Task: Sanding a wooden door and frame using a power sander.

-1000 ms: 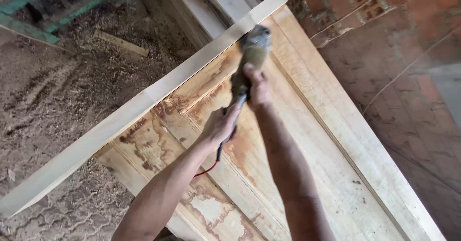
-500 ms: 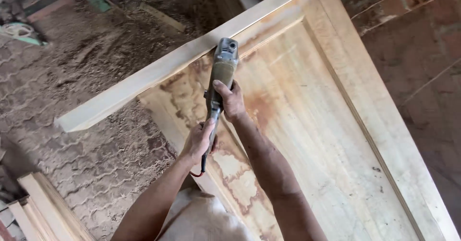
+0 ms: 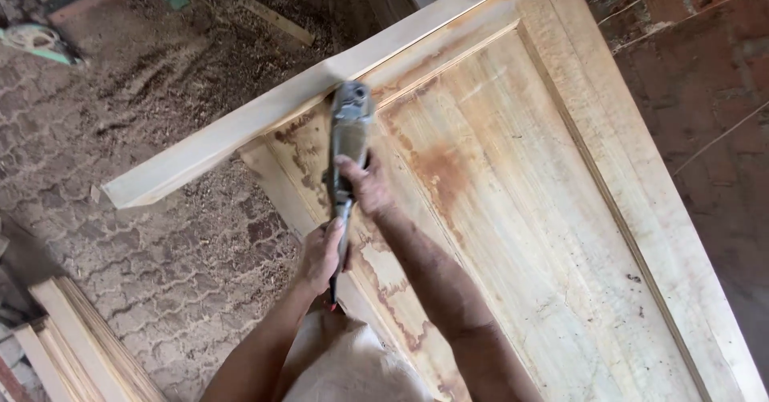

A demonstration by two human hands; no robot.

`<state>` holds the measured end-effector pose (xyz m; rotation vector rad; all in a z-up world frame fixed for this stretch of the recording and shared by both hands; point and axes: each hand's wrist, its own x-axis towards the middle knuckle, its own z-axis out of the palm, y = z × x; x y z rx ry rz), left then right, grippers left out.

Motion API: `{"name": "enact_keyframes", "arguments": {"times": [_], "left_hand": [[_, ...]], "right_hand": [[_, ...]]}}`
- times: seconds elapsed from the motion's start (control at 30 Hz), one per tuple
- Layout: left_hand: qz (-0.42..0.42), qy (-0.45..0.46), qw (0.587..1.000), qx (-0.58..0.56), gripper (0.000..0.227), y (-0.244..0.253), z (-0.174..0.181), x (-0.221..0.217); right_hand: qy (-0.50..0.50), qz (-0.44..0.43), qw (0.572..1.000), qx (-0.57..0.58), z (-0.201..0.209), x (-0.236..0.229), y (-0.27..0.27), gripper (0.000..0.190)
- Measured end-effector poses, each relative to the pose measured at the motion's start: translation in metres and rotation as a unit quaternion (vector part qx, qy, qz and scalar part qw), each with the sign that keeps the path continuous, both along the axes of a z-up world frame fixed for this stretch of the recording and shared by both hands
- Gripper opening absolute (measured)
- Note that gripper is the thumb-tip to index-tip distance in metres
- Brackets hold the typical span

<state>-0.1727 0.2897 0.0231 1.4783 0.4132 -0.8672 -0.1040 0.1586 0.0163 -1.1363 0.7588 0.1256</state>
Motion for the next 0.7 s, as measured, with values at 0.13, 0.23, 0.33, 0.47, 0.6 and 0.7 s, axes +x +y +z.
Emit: {"name": "enact_keyframes", "arguments": {"times": [0.13,0.23,0.33,0.47,0.6,0.7], "left_hand": [[-0.011,-0.002,1.0,0.024,0.05,-0.015,-0.005,0.012],[-0.008,0.0,1.0,0.024,0.052,-0.003,-0.016,0.006],[-0.012,-0.005,0.999,0.035,0.056,0.019,-0.012,-0.004],[0.002,0.027,0.999,0.02,0.051,0.041,0.0,-0.015],[-0.017,0.027,0.999,0.024,0.052,0.038,-0.005,-0.019],[-0.062,0.024,0.998,0.012,0.057,0.028,-0.01,-0.018]], "right_hand": [[0.002,-0.012,0.999,-0.035,-0.02,0.003,-0.019,0.042],[-0.024,-0.082,0.996,0.018,0.013,0.008,-0.001,0.044],[-0.06,-0.067,0.995,0.031,0.021,0.002,0.023,0.037],[-0.072,-0.031,0.997,0.014,0.028,-0.009,0.043,0.032],[-0.075,-0.06,0.995,0.021,0.031,-0.018,0.04,0.028],[-0.06,-0.087,0.994,0.039,0.021,-0.025,0.025,0.033]]}}
